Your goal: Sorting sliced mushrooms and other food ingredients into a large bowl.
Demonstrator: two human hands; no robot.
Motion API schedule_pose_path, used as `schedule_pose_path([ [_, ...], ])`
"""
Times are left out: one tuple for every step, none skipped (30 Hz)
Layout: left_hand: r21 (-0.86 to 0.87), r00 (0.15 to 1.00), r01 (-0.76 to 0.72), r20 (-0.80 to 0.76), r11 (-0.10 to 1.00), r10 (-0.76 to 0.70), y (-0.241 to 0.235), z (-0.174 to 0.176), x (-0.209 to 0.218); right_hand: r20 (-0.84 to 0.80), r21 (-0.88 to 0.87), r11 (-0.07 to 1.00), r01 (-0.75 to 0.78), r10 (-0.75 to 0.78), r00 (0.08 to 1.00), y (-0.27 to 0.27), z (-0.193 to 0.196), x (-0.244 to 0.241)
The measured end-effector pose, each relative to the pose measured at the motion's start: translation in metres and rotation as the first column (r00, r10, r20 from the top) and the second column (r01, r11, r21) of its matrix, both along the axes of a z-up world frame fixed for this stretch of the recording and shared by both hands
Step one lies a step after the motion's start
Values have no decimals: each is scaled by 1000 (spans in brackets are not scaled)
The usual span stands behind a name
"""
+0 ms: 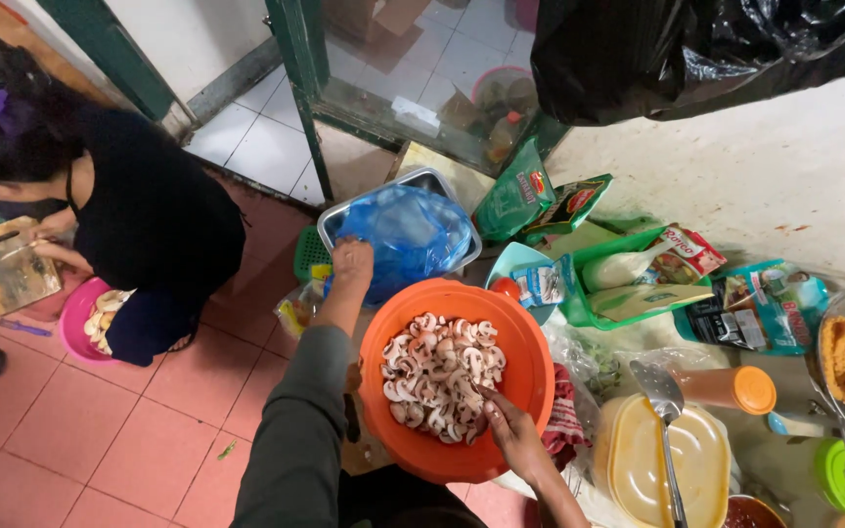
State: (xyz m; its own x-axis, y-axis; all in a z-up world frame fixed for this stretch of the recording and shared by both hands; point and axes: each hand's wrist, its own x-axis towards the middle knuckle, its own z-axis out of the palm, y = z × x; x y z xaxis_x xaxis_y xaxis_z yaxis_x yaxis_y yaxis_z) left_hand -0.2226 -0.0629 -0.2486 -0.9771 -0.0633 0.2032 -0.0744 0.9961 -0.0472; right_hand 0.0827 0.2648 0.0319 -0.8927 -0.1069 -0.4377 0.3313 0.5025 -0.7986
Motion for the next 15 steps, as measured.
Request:
schedule_pose_path([
  [-2,1000,-5,7,1000,5,-2,29,11,7,-2,1000,-5,5,1000,1,4,2],
  [144,993,-17,118,989,0,-2,57,20,36,-1,1000,5,-5,999,3,8,4],
  [285,974,-46,225,958,-20,-3,87,28,65,0,1000,15,-15,998,4,11,6],
  [281,974,-41,225,959,-24,-6,102,42,64,-4,1000,20,-20,998,8,9,9],
  [600,997,18,45,800,-56,-9,118,56,59,-40,998,48,-46,997,10,7,12],
  [830,990,129,-140,542,-21,-14,135,67,50,-76,994,74,-71,996,12,6,14],
  [828,989,135,-145,544,-26,-16,144,74,45,-79,994,78,-74,996,12,5,14],
  [923,980,165,-192,347,44,-19,152,84,21,-65,995,77,-76,997,12,5,17],
  [970,968,204,-221,135,122,-22,159,93,-4,-51,996,76,-77,997,11,4,20],
  [969,969,204,-220,138,111,-27,161,102,-2,-57,995,86,-87,996,6,5,22],
  [971,961,230,-217,-62,170,-32,162,110,-29,-83,993,82,-85,996,2,5,25],
  [933,957,249,-195,-260,217,-37,163,121,-51,-109,990,87,-93,994,-5,5,32],
  [936,962,239,-191,-260,197,-43,172,140,-44,-114,988,107,-113,993,-17,13,40],
  [852,976,187,-104,-490,191,-50,182,155,-89,-90,992,86,-94,992,-30,22,45],
  [714,986,125,-15,-689,163,-57,192,170,-132,-63,996,66,-74,989,-44,30,50],
])
